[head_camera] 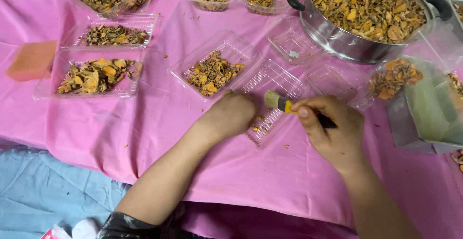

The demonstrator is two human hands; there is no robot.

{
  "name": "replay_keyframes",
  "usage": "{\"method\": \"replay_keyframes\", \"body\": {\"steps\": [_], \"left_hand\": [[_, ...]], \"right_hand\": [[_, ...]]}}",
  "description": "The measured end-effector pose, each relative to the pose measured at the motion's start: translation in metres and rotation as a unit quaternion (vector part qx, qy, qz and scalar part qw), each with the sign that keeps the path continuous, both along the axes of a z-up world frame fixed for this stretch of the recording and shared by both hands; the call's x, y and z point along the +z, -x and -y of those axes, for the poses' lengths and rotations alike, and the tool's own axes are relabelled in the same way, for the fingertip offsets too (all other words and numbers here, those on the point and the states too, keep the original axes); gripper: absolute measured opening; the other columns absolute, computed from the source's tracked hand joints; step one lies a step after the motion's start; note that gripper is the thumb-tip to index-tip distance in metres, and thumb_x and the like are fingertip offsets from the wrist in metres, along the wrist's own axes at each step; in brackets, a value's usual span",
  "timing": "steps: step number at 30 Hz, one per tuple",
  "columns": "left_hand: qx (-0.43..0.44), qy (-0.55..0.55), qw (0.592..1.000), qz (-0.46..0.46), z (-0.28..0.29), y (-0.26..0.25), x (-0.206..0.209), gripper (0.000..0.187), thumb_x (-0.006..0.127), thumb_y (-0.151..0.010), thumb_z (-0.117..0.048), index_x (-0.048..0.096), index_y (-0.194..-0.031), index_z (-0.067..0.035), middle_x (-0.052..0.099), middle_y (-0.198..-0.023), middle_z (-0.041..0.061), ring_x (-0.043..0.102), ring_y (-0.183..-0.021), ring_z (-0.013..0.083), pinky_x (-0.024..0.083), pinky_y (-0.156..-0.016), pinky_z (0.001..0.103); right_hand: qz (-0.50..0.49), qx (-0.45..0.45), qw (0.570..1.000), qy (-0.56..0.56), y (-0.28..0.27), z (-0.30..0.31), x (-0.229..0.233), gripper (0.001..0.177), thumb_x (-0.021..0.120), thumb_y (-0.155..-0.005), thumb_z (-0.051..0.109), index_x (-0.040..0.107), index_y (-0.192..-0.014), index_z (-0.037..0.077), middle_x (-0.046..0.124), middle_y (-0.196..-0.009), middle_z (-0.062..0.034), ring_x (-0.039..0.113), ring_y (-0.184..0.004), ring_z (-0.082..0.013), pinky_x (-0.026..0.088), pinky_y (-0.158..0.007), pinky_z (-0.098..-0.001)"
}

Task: The person sorts dried tea or herb fragments by hand and with a brush into small plastic containers, then places portions into small plastic bags.

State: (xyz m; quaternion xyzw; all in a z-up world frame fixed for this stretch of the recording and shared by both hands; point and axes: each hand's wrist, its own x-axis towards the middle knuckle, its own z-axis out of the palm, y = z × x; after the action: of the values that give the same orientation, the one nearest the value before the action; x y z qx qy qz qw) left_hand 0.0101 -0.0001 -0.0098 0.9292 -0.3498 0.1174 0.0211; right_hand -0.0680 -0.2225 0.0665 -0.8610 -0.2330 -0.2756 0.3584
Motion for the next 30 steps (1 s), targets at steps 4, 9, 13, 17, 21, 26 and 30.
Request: {"method": "replay_keyframes", "body": {"steps": [4, 9, 13, 17, 21, 26, 30], "left_hand": [[-0.010, 0.175, 0.978, -0.116, -0.007, 0.007, 0.058, 0.022, 0.062, -0.088, -0.011, 0.080, -0.099, -0.004, 0.077, -0.086, 0.019, 0.074, -0.089, 0.0418, 0.055, -0.081, 0.052], [0.065, 0.377, 0.908, -0.171, -0.024, -0.036, 0.021, 0.023, 0.066, -0.091, -0.026, 0.078, -0.102, -0.009, 0.076, -0.090, 0.016, 0.073, -0.095, 0.0395, 0.056, -0.081, 0.051], [0.089, 0.438, 0.875, -0.187, -0.023, -0.042, 0.012, 0.017, 0.067, -0.089, -0.027, 0.079, -0.099, -0.019, 0.077, -0.088, 0.008, 0.074, -0.094, 0.0310, 0.057, -0.081, 0.044], [0.090, 0.474, 0.858, -0.175, -0.022, -0.037, 0.021, 0.014, 0.069, -0.090, -0.028, 0.079, -0.098, -0.021, 0.076, -0.086, 0.005, 0.074, -0.091, 0.0274, 0.057, -0.082, 0.040], [0.083, 0.490, 0.851, -0.170, -0.021, -0.041, 0.010, 0.013, 0.071, -0.089, -0.026, 0.079, -0.098, -0.023, 0.076, -0.086, 0.005, 0.074, -0.090, 0.0251, 0.057, -0.083, 0.039], [0.107, 0.529, 0.835, -0.106, -0.029, -0.037, 0.034, 0.014, 0.070, -0.093, -0.029, 0.079, -0.102, -0.022, 0.076, -0.085, 0.003, 0.073, -0.088, 0.0234, 0.058, -0.081, 0.037], [0.200, 0.343, 0.905, 0.153, -0.084, -0.076, 0.010, 0.012, 0.076, -0.092, -0.024, 0.080, -0.102, -0.018, 0.071, -0.081, 0.002, 0.071, -0.084, 0.0244, 0.060, -0.074, 0.037]], "right_hand": [[0.059, 0.003, 0.998, -0.031, 0.001, -0.004, 0.002, 0.015, 0.065, -0.104, 0.019, 0.070, -0.095, 0.008, 0.078, -0.089, -0.0061, 0.075, -0.083, -0.0274, 0.058, -0.074, -0.0388], [0.207, 0.077, 0.971, -0.095, 0.000, -0.010, 0.008, 0.023, 0.057, -0.107, 0.009, 0.059, -0.090, -0.005, 0.069, -0.075, -0.0154, 0.072, -0.070, -0.0299, 0.059, -0.071, -0.0385], [0.201, 0.111, 0.967, -0.113, -0.004, -0.014, 0.001, 0.025, 0.057, -0.105, 0.009, 0.060, -0.086, -0.005, 0.070, -0.074, -0.0145, 0.074, -0.073, -0.0328, 0.059, -0.070, -0.0394], [0.124, 0.116, 0.983, -0.071, 0.002, -0.011, 0.002, 0.020, 0.059, -0.103, 0.009, 0.067, -0.086, 0.001, 0.078, -0.089, -0.0135, 0.077, -0.083, -0.0318, 0.060, -0.074, -0.0393], [0.163, 0.117, 0.973, -0.115, -0.002, -0.012, 0.000, 0.027, 0.054, -0.107, 0.015, 0.064, -0.087, -0.001, 0.075, -0.087, -0.0156, 0.076, -0.080, -0.0311, 0.060, -0.076, -0.0377], [0.078, 0.085, 0.992, -0.044, -0.003, -0.011, -0.003, 0.017, 0.062, -0.102, 0.015, 0.071, -0.091, 0.007, 0.080, -0.096, -0.0065, 0.077, -0.088, -0.0278, 0.060, -0.078, -0.0367], [0.040, 0.039, 0.997, -0.047, -0.003, -0.008, 0.002, 0.021, 0.058, -0.107, 0.017, 0.068, -0.093, 0.006, 0.079, -0.092, -0.0076, 0.076, -0.084, -0.0286, 0.060, -0.078, -0.0391]]}}
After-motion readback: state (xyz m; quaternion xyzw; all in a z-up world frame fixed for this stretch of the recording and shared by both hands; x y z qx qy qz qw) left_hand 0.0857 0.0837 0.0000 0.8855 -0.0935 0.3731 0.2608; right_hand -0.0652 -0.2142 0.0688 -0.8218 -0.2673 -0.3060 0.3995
